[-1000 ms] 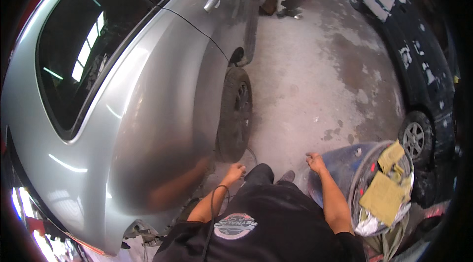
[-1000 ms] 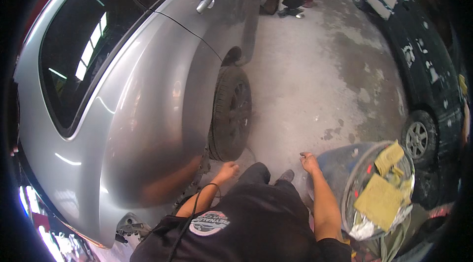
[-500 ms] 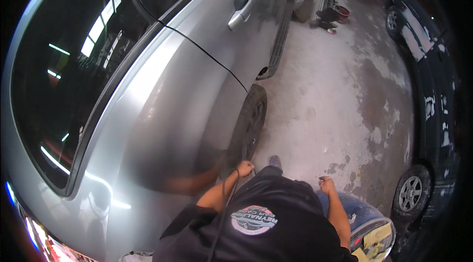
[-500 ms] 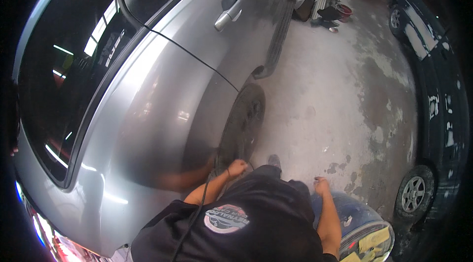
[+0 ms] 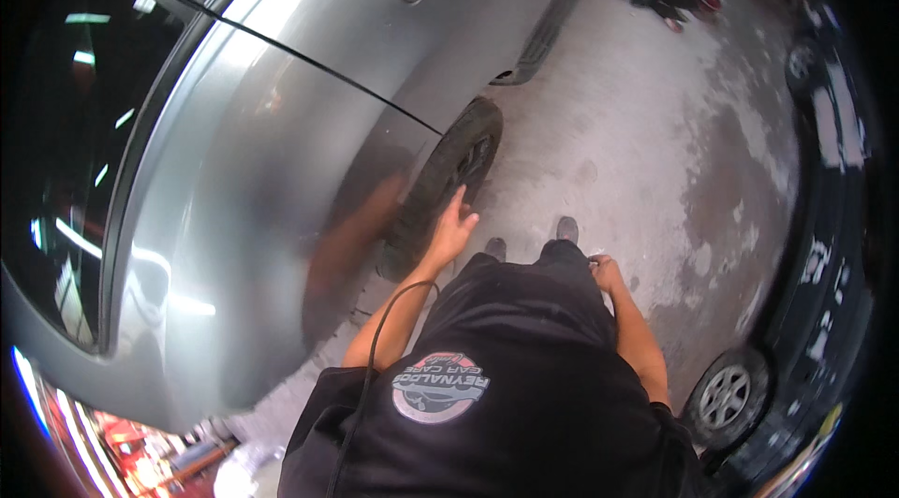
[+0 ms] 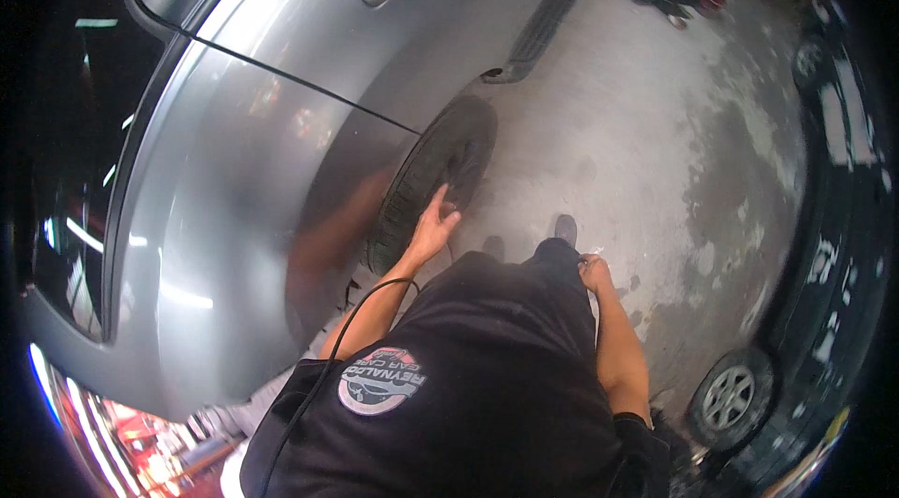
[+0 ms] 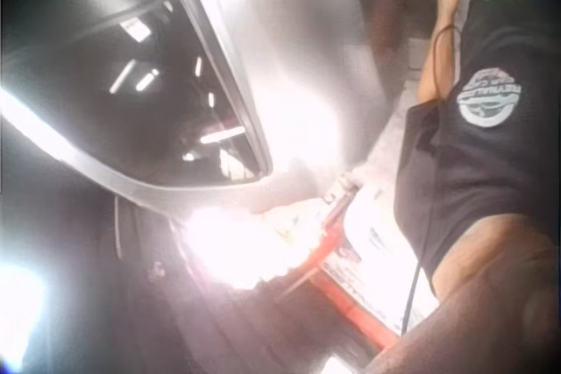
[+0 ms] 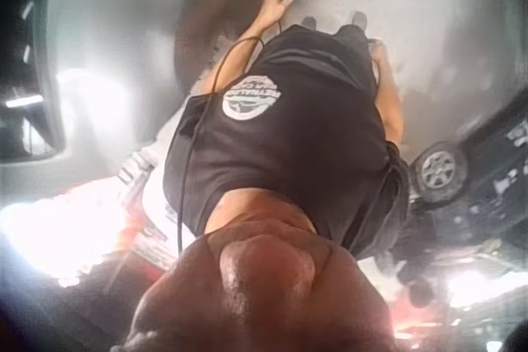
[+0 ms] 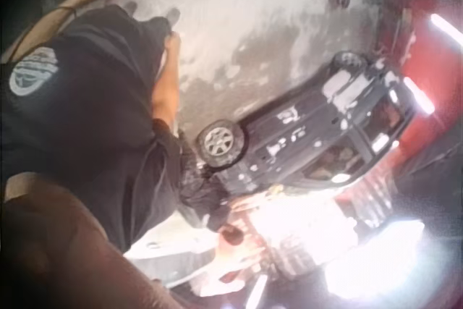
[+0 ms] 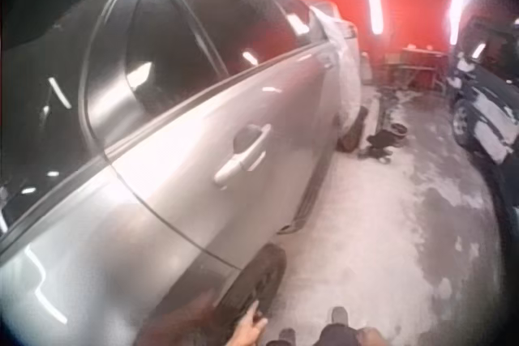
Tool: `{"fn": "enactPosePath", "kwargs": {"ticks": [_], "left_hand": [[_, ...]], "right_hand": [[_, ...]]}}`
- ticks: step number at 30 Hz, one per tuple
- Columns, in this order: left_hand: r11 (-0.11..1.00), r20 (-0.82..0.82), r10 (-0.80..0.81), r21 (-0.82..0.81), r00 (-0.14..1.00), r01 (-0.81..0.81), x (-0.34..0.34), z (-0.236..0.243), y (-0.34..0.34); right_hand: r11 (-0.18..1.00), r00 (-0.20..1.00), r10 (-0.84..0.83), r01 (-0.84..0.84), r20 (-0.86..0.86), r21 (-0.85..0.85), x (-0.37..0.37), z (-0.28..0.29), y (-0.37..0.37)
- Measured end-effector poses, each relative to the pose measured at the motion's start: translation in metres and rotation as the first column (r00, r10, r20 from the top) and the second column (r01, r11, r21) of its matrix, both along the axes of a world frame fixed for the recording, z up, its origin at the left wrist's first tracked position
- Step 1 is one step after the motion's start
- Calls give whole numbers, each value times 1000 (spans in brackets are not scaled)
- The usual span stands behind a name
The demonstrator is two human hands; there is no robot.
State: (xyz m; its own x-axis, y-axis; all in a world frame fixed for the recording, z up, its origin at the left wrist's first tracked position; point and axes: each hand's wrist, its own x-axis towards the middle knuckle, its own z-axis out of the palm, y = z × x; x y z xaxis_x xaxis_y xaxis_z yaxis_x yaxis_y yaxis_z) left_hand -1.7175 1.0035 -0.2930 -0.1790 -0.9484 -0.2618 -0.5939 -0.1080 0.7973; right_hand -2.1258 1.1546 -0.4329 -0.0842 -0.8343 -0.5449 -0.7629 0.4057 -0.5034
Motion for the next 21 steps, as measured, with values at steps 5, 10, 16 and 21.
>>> {"fn": "enactPosePath", "kwargs": {"ticks": [5,10,16,21], "left_hand": [[969,-44,228,-87,973,-231,-45,45,-11],[916,-92,379,-107,921,-388,-88,68,-25],[832,-231,507,-122,830,-542,-112,86,-48],[780,-308,533,-183,788,-599,-120,103,-71]], "right_hand": [[993,991,117,-117,63,4,-78,-9,-90],[986,982,165,-167,88,14,-142,-6,-164],[953,953,296,-299,70,40,-183,-20,-198],[853,852,521,-522,53,8,-169,0,-198]]}}
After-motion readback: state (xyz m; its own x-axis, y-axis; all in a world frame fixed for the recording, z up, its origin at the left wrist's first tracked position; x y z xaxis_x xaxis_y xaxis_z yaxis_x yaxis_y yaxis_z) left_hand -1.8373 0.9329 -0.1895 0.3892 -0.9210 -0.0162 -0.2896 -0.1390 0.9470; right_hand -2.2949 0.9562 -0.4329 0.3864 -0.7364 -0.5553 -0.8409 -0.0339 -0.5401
